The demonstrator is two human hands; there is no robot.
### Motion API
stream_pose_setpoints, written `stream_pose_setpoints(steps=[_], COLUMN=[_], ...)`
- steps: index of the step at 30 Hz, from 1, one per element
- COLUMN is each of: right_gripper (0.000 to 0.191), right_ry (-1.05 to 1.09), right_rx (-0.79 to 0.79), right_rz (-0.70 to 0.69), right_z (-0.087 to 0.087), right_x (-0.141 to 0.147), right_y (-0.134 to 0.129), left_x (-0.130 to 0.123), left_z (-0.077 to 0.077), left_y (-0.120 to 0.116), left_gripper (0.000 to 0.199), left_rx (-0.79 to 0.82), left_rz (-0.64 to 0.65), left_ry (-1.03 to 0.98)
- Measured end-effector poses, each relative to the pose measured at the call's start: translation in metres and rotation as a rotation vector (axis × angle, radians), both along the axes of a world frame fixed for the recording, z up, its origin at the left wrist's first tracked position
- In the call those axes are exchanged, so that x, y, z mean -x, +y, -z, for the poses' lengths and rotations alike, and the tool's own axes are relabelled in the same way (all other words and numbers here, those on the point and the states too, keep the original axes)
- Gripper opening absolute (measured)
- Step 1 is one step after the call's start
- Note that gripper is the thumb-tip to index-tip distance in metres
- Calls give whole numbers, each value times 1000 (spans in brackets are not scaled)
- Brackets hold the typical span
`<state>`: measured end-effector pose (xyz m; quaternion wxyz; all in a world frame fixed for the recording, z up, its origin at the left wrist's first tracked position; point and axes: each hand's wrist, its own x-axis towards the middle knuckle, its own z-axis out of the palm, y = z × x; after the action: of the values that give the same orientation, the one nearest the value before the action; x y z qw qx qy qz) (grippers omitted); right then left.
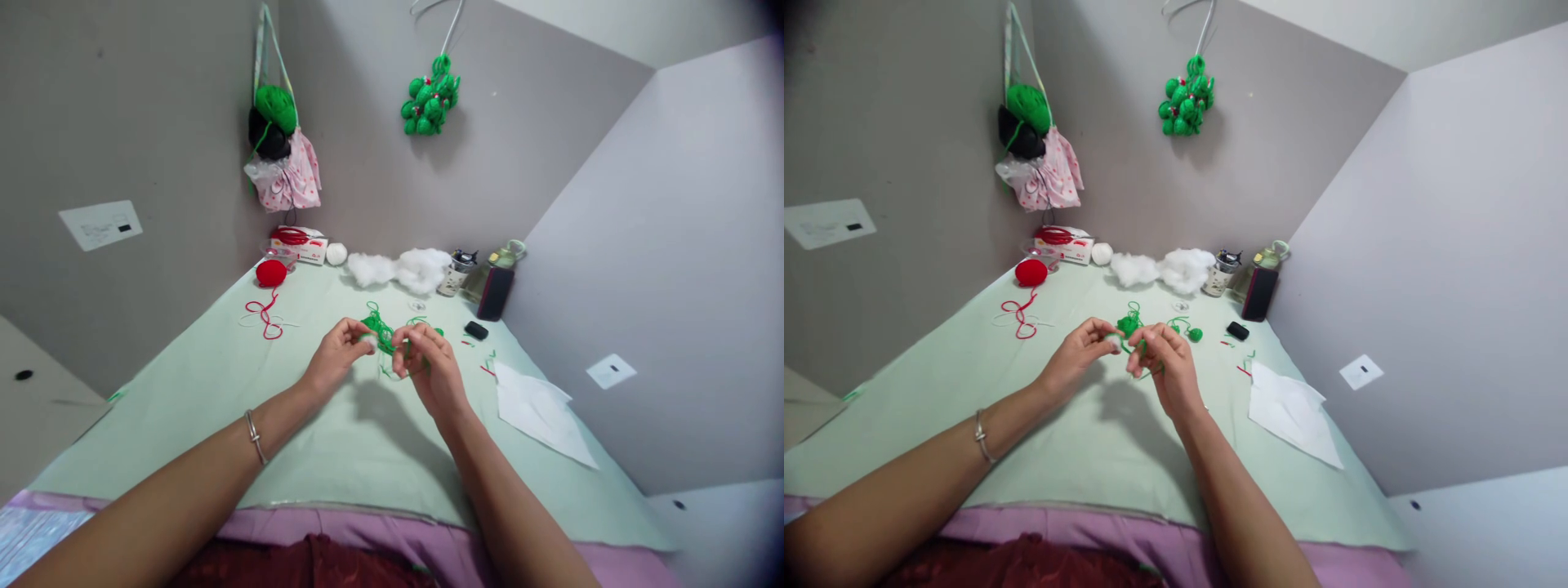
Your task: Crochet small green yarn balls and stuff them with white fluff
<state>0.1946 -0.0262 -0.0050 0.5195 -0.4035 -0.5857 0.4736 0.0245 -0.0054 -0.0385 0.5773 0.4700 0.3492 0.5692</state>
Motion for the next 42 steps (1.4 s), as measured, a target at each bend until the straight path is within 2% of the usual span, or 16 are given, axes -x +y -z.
stream_pose_setpoints(steps=[3, 6, 9, 17, 22, 27, 30, 35, 42], right_gripper=[27, 26, 33, 31, 28, 21, 19, 17, 18], right_ry=[-141, -397, -531, -590, -624, -629, -643, -677, -683], right_rx=[21, -29, -61, -53, -81, -127, -123, -164, -199], right_rz=[93, 72, 60, 168, 178, 68, 38, 73, 168], right_z=[6, 11, 13, 16, 14, 10, 13, 24, 25], right_x=[0, 0, 1, -1, -2, 1, 6, 14, 15], right_y=[4, 8, 9, 9, 5, -2, -5, -2, 3], left_x=[-1, -3, -5, -2, 2, 3, -3, -13, -9], left_z=[2, 4, 7, 5, 3, 7, 14, 24, 16], left_y=[0, 1, 0, -3, -1, 3, 6, 14, 7], left_gripper=[24, 25, 27, 33, 32, 31, 26, 26, 21], left_rx=[-25, -41, -30, 11, 11, 13, -3, 4, 88], left_rz=[-13, 2, 38, 117, 175, 151, 92, -28, 39], left_ry=[0, 4, 14, 77, 67, 82, 111, 138, 35])
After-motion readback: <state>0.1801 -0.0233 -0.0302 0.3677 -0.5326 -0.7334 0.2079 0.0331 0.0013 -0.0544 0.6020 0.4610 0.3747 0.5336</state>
